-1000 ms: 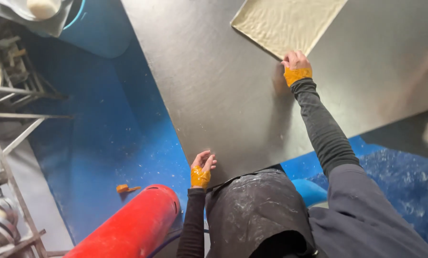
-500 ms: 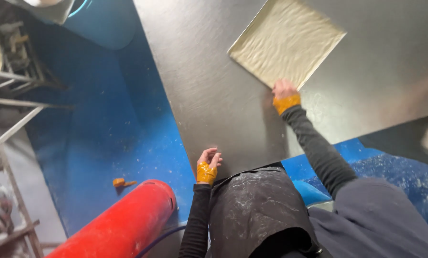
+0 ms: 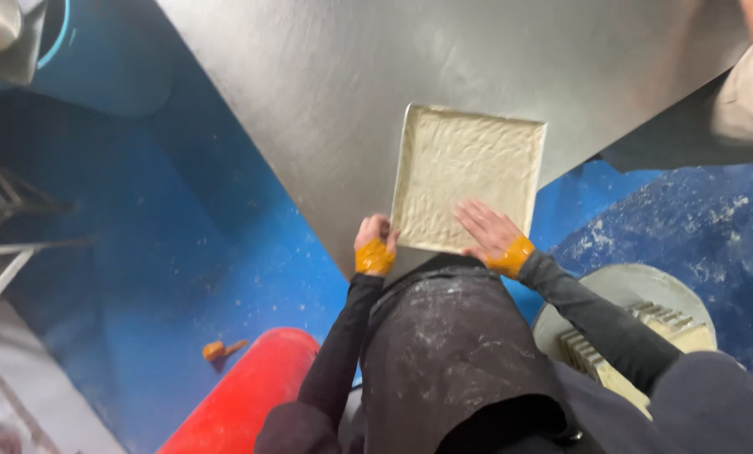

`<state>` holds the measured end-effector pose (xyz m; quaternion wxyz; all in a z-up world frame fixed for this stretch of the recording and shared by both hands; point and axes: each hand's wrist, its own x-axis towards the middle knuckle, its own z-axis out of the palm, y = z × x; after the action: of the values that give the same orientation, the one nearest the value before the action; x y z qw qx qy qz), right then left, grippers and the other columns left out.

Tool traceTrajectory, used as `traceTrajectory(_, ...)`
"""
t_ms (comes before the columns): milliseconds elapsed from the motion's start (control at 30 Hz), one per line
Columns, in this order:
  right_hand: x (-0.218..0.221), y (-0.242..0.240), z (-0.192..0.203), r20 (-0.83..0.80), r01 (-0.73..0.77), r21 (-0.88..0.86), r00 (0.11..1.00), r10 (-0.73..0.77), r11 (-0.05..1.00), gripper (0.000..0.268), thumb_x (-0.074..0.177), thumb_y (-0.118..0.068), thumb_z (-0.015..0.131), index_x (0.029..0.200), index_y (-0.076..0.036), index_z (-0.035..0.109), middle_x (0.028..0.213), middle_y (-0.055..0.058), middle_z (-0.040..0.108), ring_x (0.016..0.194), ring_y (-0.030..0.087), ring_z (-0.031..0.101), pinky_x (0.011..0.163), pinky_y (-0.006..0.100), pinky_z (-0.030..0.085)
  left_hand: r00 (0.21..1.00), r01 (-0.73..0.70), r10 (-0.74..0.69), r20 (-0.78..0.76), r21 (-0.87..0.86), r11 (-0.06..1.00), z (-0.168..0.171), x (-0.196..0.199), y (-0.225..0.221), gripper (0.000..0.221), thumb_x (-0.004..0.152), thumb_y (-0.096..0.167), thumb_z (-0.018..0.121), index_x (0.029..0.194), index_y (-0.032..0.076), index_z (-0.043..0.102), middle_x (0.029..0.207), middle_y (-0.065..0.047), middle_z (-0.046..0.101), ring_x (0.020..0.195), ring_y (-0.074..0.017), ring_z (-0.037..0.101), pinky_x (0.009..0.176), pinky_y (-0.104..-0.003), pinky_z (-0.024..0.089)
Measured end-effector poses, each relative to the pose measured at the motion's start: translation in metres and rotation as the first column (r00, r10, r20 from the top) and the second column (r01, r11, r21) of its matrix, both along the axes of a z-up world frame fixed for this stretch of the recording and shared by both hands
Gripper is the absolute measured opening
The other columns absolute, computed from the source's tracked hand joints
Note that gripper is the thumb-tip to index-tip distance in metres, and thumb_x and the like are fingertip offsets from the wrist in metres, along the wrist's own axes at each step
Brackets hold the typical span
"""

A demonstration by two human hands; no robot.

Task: Manually flattening and arranging pieces of dough within square metal trays.

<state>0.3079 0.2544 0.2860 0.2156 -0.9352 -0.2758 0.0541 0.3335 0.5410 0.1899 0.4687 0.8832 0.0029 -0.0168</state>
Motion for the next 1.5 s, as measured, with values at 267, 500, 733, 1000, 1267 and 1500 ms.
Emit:
traceTrajectory(267,0.024,0.079,-0.054,-0.072,-0.243,-0.222,0.97,0.232,0.944,0.1,0.086,-0.066,0.052,0.16,-0.008,0.017,0.168,0.013,0.016,0.156,0.03,0.01,0.122,0.056,0.01,0.998,-0.059,0.06,0.007,-0.04,0.997,-0.009,-0.007,-0.003,0.022,0.079,0.006,0.078,0.093,0.009,0.062,0.088,-0.009,0.062,0.077,-0.0287,0.068,0.067,-0.041,0.053)
traceTrajectory(500,0.039,0.084,-0.074,0.0,-0.201,-0.289,0.978,0.21,0.936,0.091,0.098,-0.061,0.052,0.163,-0.005,0.02,0.172,0.012,0.016,0.161,0.024,0.015,0.129,0.052,0.013,0.999,-0.02,0.023,0.036,-0.077,0.997,-0.016,-0.01,0.002,0.023,0.078,0.003,0.076,0.092,0.009,0.059,0.088,-0.009,0.061,0.077,-0.029,0.068,0.067,-0.04,0.054)
traceTrajectory(733,0.077,0.085,-0.082,-0.007,-0.087,-0.339,0.996,0.09,0.937,0.093,0.097,-0.06,0.052,0.162,-0.003,0.017,0.173,0.014,0.013,0.161,0.03,0.013,0.128,0.051,0.014,0.999,-0.047,0.046,-0.007,-0.082,0.996,-0.014,-0.009,0.004,0.025,0.075,0.005,0.079,0.09,0.009,0.06,0.086,-0.009,0.061,0.075,-0.0294,0.067,0.066,-0.041,0.053)
traceTrajectory(1000,0.112,0.089,-0.073,-0.046,0.118,-0.176,0.991,-0.128,0.977,0.101,0.098,-0.071,0.037,0.168,-0.004,0.008,0.177,0.013,0.003,0.163,0.03,0.0,0.131,0.053,0.006,0.998,0.008,-0.007,0.062,-0.029,1.0,-0.022,-0.026,-0.005,0.021,0.078,0.005,0.077,0.087,0.008,0.059,0.082,-0.009,0.061,0.072,-0.0293,0.065,0.064,-0.042,0.052)
traceTrajectory(1267,0.105,0.098,-0.08,-0.105,-0.115,-0.292,0.991,0.088,0.949,0.111,0.09,-0.078,0.039,0.163,-0.003,0.003,0.171,0.017,-0.001,0.157,0.032,-0.004,0.124,0.053,0.002,0.972,0.142,-0.188,-0.141,-0.287,0.947,-0.004,-0.029,0.006,0.013,0.084,0.01,0.075,0.088,0.007,0.063,0.075,-0.009,0.069,0.063,-0.0226,0.069,0.061,-0.035,0.056)
traceTrajectory(1500,0.065,0.126,-0.068,-0.062,-0.395,-0.189,0.919,0.39,0.899,0.115,0.083,-0.075,0.05,0.163,-0.005,0.008,0.171,0.015,0.008,0.158,0.03,0.005,0.126,0.054,0.008,0.965,-0.152,0.171,0.198,-0.108,0.983,0.048,0.067,0.051,0.024,0.082,0.011,0.074,0.104,0.006,0.067,0.096,-0.014,0.061,0.068,-0.028,0.065,0.065,-0.038,0.052)
